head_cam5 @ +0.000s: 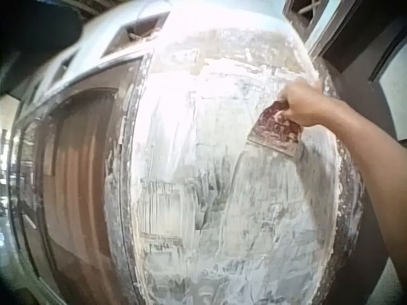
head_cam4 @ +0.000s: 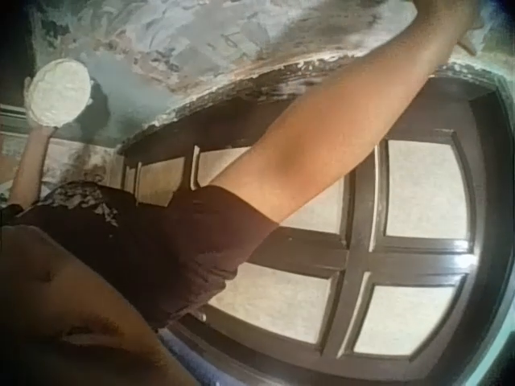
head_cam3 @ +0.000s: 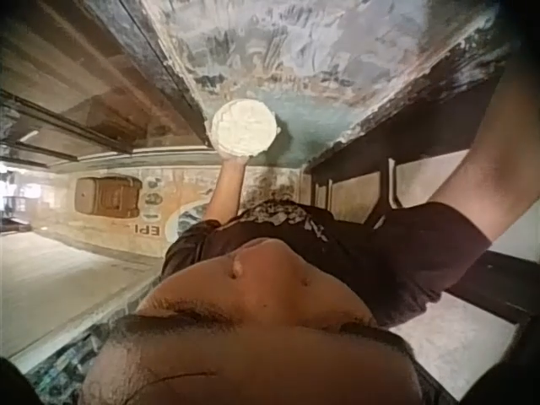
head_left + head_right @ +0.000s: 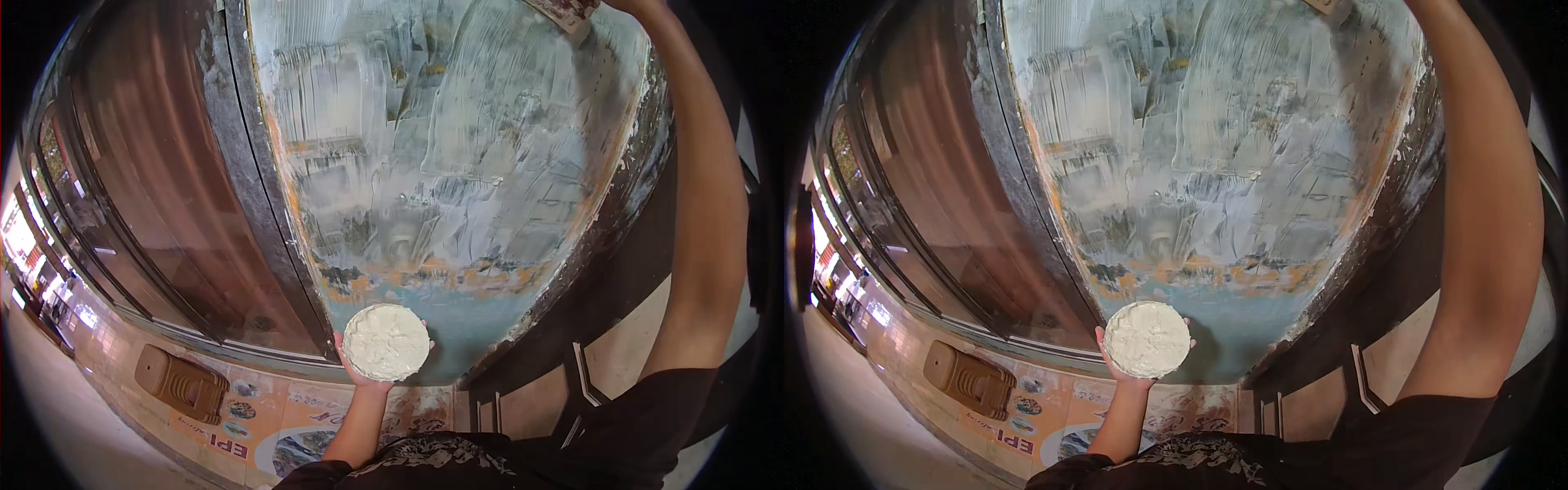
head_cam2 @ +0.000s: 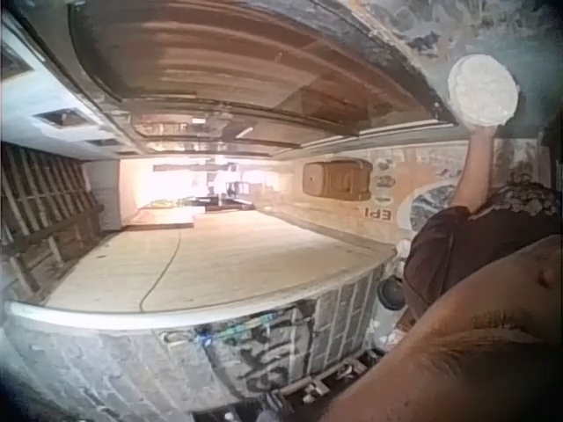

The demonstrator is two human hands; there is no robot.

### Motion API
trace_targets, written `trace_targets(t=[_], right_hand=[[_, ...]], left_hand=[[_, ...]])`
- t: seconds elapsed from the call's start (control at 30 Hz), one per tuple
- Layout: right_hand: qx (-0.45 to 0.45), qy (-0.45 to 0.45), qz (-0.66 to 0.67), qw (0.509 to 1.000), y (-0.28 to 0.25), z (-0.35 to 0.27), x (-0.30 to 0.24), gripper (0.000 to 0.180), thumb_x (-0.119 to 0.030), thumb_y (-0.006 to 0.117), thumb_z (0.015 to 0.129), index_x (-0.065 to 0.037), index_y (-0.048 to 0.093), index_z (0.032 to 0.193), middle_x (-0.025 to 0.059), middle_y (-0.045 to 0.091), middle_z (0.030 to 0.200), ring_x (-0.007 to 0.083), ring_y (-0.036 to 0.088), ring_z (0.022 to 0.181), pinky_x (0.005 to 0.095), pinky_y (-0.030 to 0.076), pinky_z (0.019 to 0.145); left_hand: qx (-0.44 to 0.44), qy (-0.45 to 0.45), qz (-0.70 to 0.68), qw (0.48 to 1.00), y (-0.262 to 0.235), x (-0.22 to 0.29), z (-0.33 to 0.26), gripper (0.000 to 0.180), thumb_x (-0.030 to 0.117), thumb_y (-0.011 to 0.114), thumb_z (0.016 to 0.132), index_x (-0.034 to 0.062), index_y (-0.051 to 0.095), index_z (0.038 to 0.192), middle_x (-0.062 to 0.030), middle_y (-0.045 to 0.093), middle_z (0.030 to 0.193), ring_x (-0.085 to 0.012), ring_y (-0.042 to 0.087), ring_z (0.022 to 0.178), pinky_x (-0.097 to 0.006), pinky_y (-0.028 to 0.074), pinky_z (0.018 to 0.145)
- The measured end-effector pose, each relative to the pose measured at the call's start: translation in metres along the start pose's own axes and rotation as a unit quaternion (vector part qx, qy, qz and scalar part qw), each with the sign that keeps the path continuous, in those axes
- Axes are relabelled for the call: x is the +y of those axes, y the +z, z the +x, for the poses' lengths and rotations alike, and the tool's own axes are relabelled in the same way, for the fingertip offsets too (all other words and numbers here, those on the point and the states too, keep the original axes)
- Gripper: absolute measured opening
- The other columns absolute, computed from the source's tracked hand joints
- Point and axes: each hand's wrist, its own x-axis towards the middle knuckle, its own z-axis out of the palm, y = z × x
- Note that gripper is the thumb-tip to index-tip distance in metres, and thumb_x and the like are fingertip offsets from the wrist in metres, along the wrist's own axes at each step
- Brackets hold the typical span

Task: Applying and smoothing wall putty or plaster onto a wall surface using a putty knife.

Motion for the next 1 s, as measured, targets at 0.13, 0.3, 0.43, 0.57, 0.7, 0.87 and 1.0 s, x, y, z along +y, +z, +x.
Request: trace_targets(t=[0.13,0.3,0.43,0.57,0.7,0.87,1.0], right_hand=[[-0.138,0.041,0.399,0.906,-0.018,-0.035,0.017,0.015,-0.009,0.072,0.09,0.006,0.073,0.091,0.0108,0.072,0.073,0.0158,0.068,0.06,0.0317,0.055,0.056],[-0.071,-0.054,0.399,0.913,0.027,-0.096,-0.058,0.013,-0.02,0.074,0.086,-0.012,0.074,0.096,0.0026,0.068,0.094,0.0242,0.054,0.112,0.0571,0.033,0.096],[-0.22,-0.154,0.292,0.918,-0.024,-0.082,-0.142,0.013,-0.022,0.075,0.086,-0.014,0.075,0.097,0.0054,0.069,0.091,0.0243,0.054,0.111,0.054,0.03,0.097],[-0.18,-0.192,0.23,0.937,0.001,-0.071,-0.19,0.01,-0.013,0.066,0.083,-0.01,0.075,0.083,0.0041,0.072,0.085,0.0256,0.057,0.11,0.0583,0.033,0.09],[-0.104,-0.158,0.136,0.972,0.012,-0.06,-0.199,0.009,-0.008,0.065,0.077,-0.009,0.073,0.074,0.0042,0.071,0.078,0.0232,0.057,0.108,0.0554,0.035,0.087],[0.247,-0.174,0.216,0.928,0.039,-0.063,-0.173,0.015,-0.015,0.069,0.085,-0.004,0.077,0.091,0.0077,0.074,0.088,0.0257,0.063,0.105,0.0634,0.043,0.093],[-0.178,-0.075,0.065,0.979,-0.003,-0.022,-0.175,0.02,-0.019,0.068,0.08,-0.007,0.078,0.092,0.0103,0.074,0.098,0.031,0.055,0.116,0.0714,0.031,0.098]], left_hand=[[-0.009,-0.018,-0.021,1.0,0.004,-0.003,0.002,0.093,0.083,0.045,0.081,0.0204,0.042,0.149,-0.02,0.041,0.152,-0.0588,0.037,0.134,-0.08,0.026,0.105],[0.003,-0.011,-0.016,1.0,0.001,0.002,-0.001,0.086,0.078,0.046,0.082,0.0212,0.045,0.147,-0.0172,0.043,0.152,-0.0584,0.037,0.134,-0.08,0.026,0.105],[0.002,-0.022,-0.016,1.0,0.003,-0.004,-0.001,0.089,0.079,0.044,0.082,0.019,0.044,0.148,-0.018,0.041,0.153,-0.0585,0.036,0.135,-0.08,0.026,0.106],[-0.016,-0.024,-0.029,0.999,-0.003,-0.002,-0.01,0.094,0.081,0.044,0.082,0.0171,0.04,0.151,-0.0227,0.037,0.155,-0.0592,0.034,0.136,-0.079,0.024,0.108],[-0.017,0.005,-0.024,1.0,-0.012,0.012,-0.019,0.096,0.082,0.043,0.081,0.0156,0.04,0.151,-0.0241,0.037,0.154,-0.0597,0.034,0.136,-0.079,0.025,0.107],[0.001,0.02,-0.026,0.999,-0.015,0.03,-0.023,0.097,0.083,0.044,0.081,0.0146,0.04,0.151,-0.0247,0.037,0.154,-0.0599,0.034,0.136,-0.08,0.025,0.106],[0.0,0.032,-0.039,0.999,-0.015,0.039,-0.025,0.097,0.082,0.046,0.081,0.015,0.041,0.15,-0.0248,0.037,0.154,-0.0598,0.034,0.136,-0.081,0.024,0.106]])
